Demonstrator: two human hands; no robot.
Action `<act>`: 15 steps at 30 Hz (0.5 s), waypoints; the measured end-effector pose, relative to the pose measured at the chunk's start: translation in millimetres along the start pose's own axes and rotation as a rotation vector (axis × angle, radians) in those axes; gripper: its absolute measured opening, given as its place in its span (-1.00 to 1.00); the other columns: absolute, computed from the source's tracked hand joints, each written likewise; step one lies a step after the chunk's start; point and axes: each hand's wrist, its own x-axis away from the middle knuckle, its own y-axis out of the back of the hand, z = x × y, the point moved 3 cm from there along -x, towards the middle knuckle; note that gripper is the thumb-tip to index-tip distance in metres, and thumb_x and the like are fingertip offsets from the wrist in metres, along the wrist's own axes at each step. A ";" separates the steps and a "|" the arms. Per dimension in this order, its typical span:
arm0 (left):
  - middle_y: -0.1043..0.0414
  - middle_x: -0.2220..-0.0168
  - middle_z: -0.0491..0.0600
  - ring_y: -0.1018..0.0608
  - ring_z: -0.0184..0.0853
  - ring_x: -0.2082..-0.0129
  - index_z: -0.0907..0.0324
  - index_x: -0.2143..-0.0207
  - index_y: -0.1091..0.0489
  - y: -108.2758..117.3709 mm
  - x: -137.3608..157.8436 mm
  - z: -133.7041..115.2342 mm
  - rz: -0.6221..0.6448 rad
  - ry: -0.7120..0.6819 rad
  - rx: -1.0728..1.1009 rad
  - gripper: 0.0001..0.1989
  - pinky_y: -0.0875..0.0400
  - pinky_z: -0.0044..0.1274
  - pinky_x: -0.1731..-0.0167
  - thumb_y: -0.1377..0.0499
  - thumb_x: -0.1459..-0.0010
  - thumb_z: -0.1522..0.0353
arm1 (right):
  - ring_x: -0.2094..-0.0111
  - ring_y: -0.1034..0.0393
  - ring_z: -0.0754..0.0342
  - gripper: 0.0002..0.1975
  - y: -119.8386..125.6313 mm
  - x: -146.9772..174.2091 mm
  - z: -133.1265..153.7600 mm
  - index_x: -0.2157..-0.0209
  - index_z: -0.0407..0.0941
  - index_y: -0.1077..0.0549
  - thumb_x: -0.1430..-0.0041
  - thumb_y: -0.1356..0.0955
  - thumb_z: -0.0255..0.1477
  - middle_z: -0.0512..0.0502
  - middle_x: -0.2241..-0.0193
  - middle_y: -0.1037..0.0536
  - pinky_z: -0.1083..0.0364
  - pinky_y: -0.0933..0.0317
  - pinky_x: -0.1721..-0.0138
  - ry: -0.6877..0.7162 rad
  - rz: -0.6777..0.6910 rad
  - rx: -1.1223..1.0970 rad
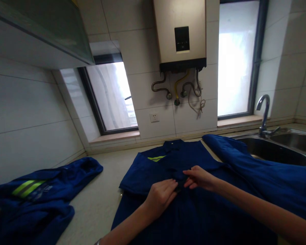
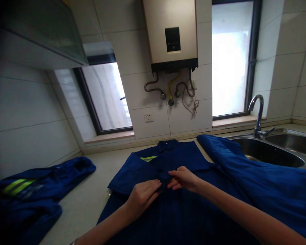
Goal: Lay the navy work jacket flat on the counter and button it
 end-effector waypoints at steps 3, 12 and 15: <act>-0.52 0.22 0.13 -0.57 -0.29 0.20 0.33 0.07 -0.32 -0.8 6.1 -1.5 -0.045 -0.033 -0.061 -0.72 -0.51 -0.49 0.15 0.02 -0.18 0.53 | 0.45 -0.52 0.06 -0.76 -0.4 4.2 -0.7 0.42 -0.32 -0.39 -0.13 -0.36 -0.39 -0.28 0.48 -0.57 0.24 -0.39 0.51 -0.031 0.007 -0.039; -0.51 0.19 0.18 -0.53 -0.25 0.12 0.41 0.11 -0.36 -15.1 3.8 -17.8 0.025 -0.246 -0.199 -0.72 -0.48 -0.45 0.09 0.05 -0.19 0.55 | 0.54 -0.42 0.19 -0.81 -26.1 -3.1 -30.5 0.44 -0.16 -0.31 -0.01 -0.42 -0.42 0.07 0.59 -0.43 0.20 -0.36 0.47 -0.071 -0.092 -0.341; -0.46 0.08 0.13 -0.47 -0.23 0.02 0.34 0.04 -0.34 -16.9 1.6 -17.5 0.048 -0.245 -0.246 -0.71 -0.41 -0.39 0.01 0.00 -0.20 0.50 | 0.64 -0.31 0.25 -0.83 -28.4 -19.3 -14.9 0.49 -0.17 -0.30 0.07 -0.41 -0.59 0.13 0.67 -0.38 0.28 -0.26 0.57 0.007 -0.125 -0.289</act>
